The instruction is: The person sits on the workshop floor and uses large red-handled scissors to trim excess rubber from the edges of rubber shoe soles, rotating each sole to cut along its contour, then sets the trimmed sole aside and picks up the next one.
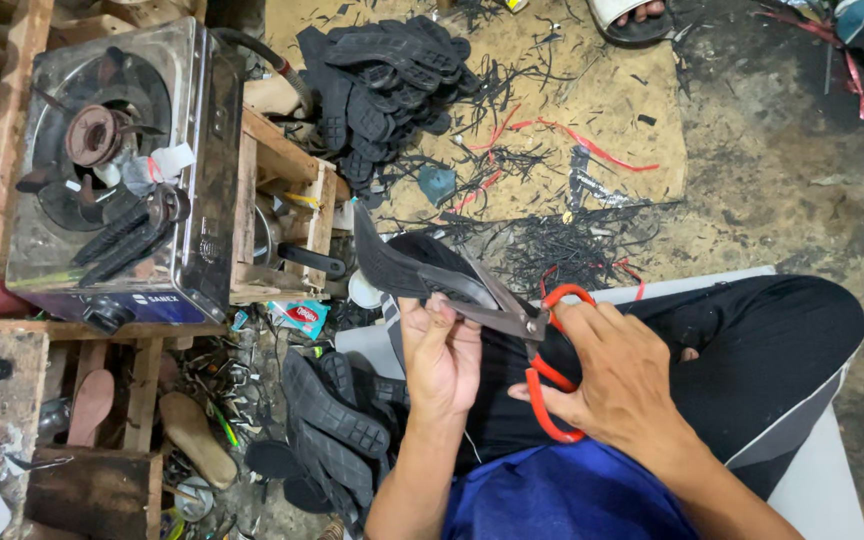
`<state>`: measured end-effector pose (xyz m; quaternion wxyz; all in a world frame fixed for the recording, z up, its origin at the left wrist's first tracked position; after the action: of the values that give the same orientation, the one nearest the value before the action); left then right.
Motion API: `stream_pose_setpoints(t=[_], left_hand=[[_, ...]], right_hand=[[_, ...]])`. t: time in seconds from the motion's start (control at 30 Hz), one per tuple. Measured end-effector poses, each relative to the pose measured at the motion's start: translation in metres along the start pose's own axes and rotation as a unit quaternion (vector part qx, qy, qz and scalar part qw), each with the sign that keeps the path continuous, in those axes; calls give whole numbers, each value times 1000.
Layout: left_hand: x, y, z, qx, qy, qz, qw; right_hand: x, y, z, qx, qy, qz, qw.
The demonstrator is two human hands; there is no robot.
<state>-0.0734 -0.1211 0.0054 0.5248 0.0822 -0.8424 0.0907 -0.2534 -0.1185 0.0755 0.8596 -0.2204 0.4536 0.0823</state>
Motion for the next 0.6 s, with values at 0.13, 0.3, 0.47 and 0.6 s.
stream_pose_setpoints(t=[0.13,0.3,0.47,0.6], left_hand=[[0,3,6,-38,-24,-38,998],[4,0,1,-32,-24,-13,999],[-4,-8,-8,-30,-55,-14,998],[-14,-19,-21,-19,-113,13,993]], right_hand=[[-1,-4,2,8,8,3,1000],[-2,-6,2,24,6,16,1000],[-4,-4,2,23,-4,24,999],[-3,-3,-2,35,1,70,997]])
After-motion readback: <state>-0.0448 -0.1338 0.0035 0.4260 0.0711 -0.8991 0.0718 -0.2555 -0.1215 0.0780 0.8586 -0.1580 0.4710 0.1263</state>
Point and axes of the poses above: each hand's wrist, its own y-axis away from the middle knuckle, its own x-axis out of the palm, z = x × y, the point moved 5 cm from there along -y, towards the middle knuckle
